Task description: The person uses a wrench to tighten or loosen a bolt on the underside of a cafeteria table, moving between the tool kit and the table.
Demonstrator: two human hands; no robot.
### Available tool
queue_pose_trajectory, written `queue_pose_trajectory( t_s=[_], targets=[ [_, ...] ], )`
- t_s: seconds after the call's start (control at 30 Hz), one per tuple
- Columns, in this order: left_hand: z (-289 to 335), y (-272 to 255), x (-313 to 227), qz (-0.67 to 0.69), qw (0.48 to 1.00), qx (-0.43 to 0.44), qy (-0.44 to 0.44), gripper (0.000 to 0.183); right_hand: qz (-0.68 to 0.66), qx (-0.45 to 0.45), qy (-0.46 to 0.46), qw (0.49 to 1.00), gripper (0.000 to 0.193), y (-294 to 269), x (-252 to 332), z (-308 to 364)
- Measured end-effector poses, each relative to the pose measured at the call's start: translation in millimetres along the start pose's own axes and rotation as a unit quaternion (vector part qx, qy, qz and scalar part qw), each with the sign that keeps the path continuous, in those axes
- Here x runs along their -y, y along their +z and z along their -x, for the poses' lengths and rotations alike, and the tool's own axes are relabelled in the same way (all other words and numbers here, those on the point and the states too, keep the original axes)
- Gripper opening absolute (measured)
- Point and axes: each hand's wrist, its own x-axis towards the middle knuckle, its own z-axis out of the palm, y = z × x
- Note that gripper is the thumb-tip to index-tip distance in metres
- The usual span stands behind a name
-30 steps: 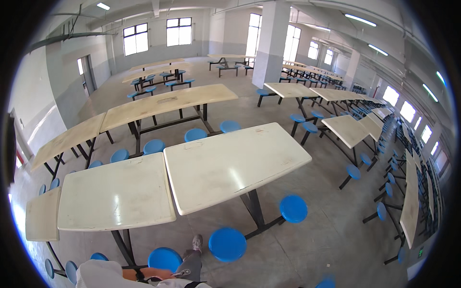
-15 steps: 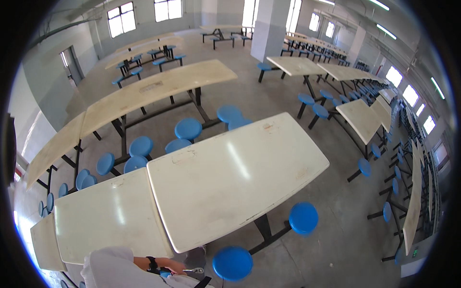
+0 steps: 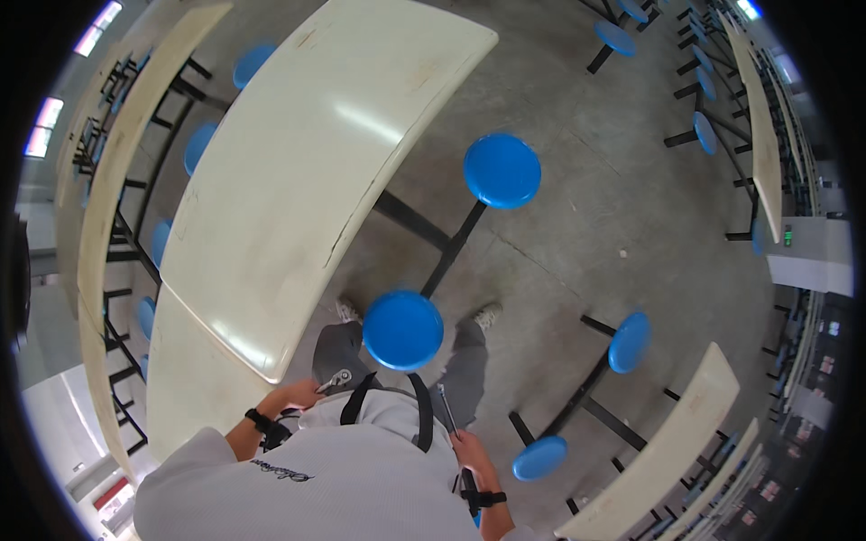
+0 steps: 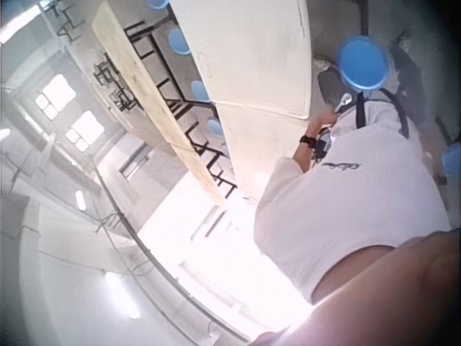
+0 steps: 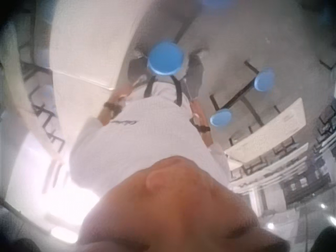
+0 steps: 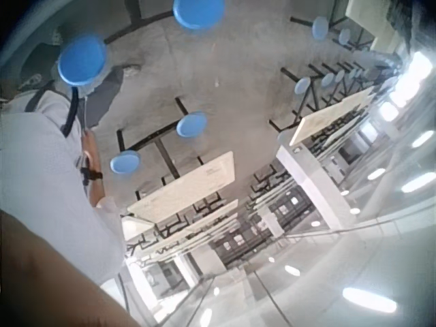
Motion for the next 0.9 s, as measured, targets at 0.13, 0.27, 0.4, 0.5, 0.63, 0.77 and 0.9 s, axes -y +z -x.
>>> queue_pose_trajectory(
  t_s=[0.13,0.27,0.4,0.5,0.63,0.77,0.9],
  targets=[
    [-5.1,10.5,-41.2,-0.035,0.998,-0.025,-0.048,0.038,-0.034,-0.028,-0.062,0.997,0.03,-37.1,-22.1,-19.9],
    [-13.4,-20.0,-105.0,-0.178,0.982,0.012,-0.06,0.032,-0.084,-0.013,-0.045,0.995,0.029,-58.6,-25.2,-31.9],
    [-58.5,-54.3,-115.4,-0.311,0.941,0.095,-0.096,0.029,-0.095,-0.008,-0.059,0.994,0.027,-38.1,-23.1,-66.2],
    [-110.6,-92.0,-176.0,-0.278,0.956,0.024,0.088,0.032,-0.07,-0.064,-0.063,0.993,0.026,-24.0,-29.8,-108.8],
    [-229.1,-97.1,-214.2,-0.231,0.93,-0.18,0.221,0.033,-0.117,-0.093,-0.022,0.988,0.025,-6.3,-51.4,-142.0],
    [-307.3,-104.0,-247.1,-0.027,0.96,-0.035,0.275,0.027,-0.259,-0.145,0.045,0.954,0.024,25.4,-69.3,-200.1],
    [-339.3,-102.3,-234.2,0.024,0.949,-0.021,0.312,0.028,-0.329,-0.227,-0.087,0.912,0.032,49.9,-116.5,-237.2]
  ],
)
